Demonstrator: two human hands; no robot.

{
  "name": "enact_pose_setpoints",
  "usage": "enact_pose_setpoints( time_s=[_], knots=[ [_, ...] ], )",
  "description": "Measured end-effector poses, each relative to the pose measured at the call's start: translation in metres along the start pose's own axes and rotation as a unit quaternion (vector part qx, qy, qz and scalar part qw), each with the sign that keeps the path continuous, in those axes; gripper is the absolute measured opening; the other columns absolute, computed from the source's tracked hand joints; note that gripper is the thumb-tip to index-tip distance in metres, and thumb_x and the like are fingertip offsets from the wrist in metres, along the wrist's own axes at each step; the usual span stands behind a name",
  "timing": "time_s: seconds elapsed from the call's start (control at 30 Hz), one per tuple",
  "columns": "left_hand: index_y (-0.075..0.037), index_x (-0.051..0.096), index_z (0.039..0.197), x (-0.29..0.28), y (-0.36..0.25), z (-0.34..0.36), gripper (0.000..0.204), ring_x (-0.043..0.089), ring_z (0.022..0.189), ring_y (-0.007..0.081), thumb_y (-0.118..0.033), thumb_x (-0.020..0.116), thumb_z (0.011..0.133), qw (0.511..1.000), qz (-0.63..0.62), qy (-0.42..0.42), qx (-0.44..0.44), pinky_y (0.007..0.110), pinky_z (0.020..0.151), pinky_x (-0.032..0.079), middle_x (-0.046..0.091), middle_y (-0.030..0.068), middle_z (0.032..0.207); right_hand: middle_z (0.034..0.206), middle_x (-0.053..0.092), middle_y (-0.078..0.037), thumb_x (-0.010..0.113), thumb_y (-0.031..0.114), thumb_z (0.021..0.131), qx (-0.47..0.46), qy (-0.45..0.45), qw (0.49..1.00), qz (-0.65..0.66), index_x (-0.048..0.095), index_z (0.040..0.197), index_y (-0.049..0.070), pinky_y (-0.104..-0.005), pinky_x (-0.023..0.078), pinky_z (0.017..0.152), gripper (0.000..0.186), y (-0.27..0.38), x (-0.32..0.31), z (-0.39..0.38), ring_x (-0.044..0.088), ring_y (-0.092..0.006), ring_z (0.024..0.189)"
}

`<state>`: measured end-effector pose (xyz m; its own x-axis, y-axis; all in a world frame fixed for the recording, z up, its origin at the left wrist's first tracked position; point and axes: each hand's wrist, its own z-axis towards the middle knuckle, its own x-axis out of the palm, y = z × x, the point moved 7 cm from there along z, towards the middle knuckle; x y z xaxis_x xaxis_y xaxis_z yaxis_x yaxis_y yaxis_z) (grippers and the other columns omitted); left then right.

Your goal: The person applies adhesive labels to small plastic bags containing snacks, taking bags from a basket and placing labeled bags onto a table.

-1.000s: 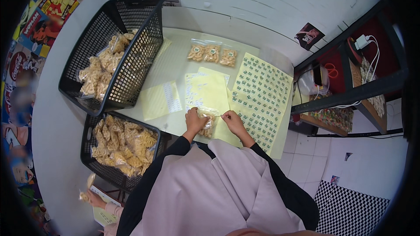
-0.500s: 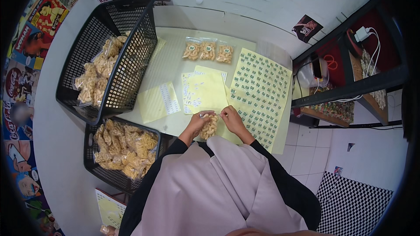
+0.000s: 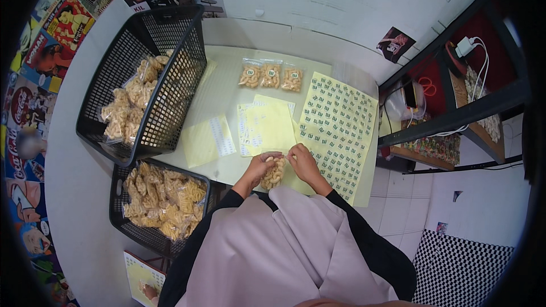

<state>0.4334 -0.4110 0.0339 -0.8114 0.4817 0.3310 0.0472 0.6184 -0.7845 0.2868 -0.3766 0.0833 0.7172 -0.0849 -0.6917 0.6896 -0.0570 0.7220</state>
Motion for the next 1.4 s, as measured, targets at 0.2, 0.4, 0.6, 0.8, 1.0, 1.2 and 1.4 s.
enact_pose_setpoints(
  time_s=[0.2, 0.4, 0.6, 0.8, 1.0, 1.2, 1.4],
  knots=[
    [0.002, 0.059, 0.116, 0.003, -0.005, -0.005, 0.036, 0.061, 0.098, 0.0163, 0.001, 0.049, 0.082, 0.999, 0.027, -0.008, 0.018, 0.027, 0.088, 0.049, 0.062, 0.0100, 0.114, 0.088, 0.053, -0.013, 0.061, 0.010, 0.083, -0.022, -0.014, 1.000, -0.012, 0.055, 0.085, 0.002, -0.0385, 0.045, 0.075, 0.011, 0.006, -0.003, -0.002, 0.055, -0.0325, 0.086],
    [0.002, 0.058, 0.116, 0.008, -0.008, -0.016, 0.036, 0.061, 0.102, 0.0175, 0.001, 0.050, 0.082, 1.000, 0.005, -0.006, 0.013, 0.028, 0.091, 0.049, 0.062, 0.0102, 0.114, 0.089, 0.055, -0.012, 0.060, 0.010, 0.083, -0.017, -0.020, 1.000, 0.002, 0.056, 0.085, 0.002, -0.0379, 0.045, 0.076, 0.010, 0.008, -0.003, -0.007, 0.055, -0.0318, 0.089],
    [0.003, 0.058, 0.116, 0.007, -0.006, -0.020, 0.036, 0.061, 0.101, 0.0175, 0.000, 0.051, 0.081, 0.999, 0.006, -0.001, 0.040, 0.028, 0.090, 0.049, 0.063, 0.0104, 0.113, 0.089, 0.056, -0.012, 0.060, 0.012, 0.083, -0.019, -0.016, 1.000, -0.010, 0.056, 0.085, 0.002, -0.0386, 0.045, 0.076, 0.011, 0.018, -0.008, -0.010, 0.056, -0.0314, 0.089],
    [0.003, 0.058, 0.115, 0.013, -0.011, -0.030, 0.036, 0.061, 0.099, 0.0166, 0.000, 0.050, 0.080, 0.999, 0.031, 0.004, 0.042, 0.028, 0.088, 0.050, 0.063, 0.0096, 0.111, 0.088, 0.057, -0.013, 0.061, 0.015, 0.082, -0.021, -0.017, 0.999, -0.021, 0.059, 0.081, 0.003, -0.0403, 0.045, 0.080, 0.013, 0.027, -0.014, -0.015, 0.056, -0.0318, 0.090],
    [0.001, 0.060, 0.112, 0.017, -0.013, -0.045, 0.032, 0.062, 0.095, 0.0150, -0.001, 0.049, 0.081, 0.998, 0.021, -0.001, 0.058, 0.027, 0.084, 0.050, 0.064, 0.0074, 0.107, 0.086, 0.061, -0.011, 0.066, 0.021, 0.080, 0.065, 0.002, 0.997, 0.036, 0.060, 0.080, 0.002, -0.0371, 0.048, 0.074, 0.020, 0.023, -0.013, -0.026, 0.061, -0.0277, 0.082],
    [0.001, 0.057, 0.114, 0.026, -0.017, -0.066, 0.035, 0.061, 0.099, 0.0170, 0.000, 0.048, 0.080, 0.998, -0.043, 0.014, 0.042, 0.028, 0.084, 0.051, 0.064, 0.0097, 0.108, 0.085, 0.064, -0.010, 0.069, 0.026, 0.081, 0.133, -0.038, 0.976, 0.166, 0.062, 0.083, 0.002, -0.0312, 0.049, 0.070, 0.026, 0.007, -0.008, -0.039, 0.063, -0.0197, 0.076],
    [0.001, 0.058, 0.113, 0.028, -0.010, -0.075, 0.033, 0.062, 0.096, 0.0171, -0.007, 0.065, 0.082, 0.996, 0.009, -0.059, 0.073, 0.030, 0.081, 0.053, 0.063, 0.0110, 0.108, 0.082, 0.065, -0.011, 0.067, 0.025, 0.084, 0.108, 0.022, 0.965, 0.238, 0.064, 0.088, 0.001, -0.0327, 0.048, 0.068, 0.025, 0.012, 0.000, -0.053, 0.062, -0.0213, 0.073]
  ],
)
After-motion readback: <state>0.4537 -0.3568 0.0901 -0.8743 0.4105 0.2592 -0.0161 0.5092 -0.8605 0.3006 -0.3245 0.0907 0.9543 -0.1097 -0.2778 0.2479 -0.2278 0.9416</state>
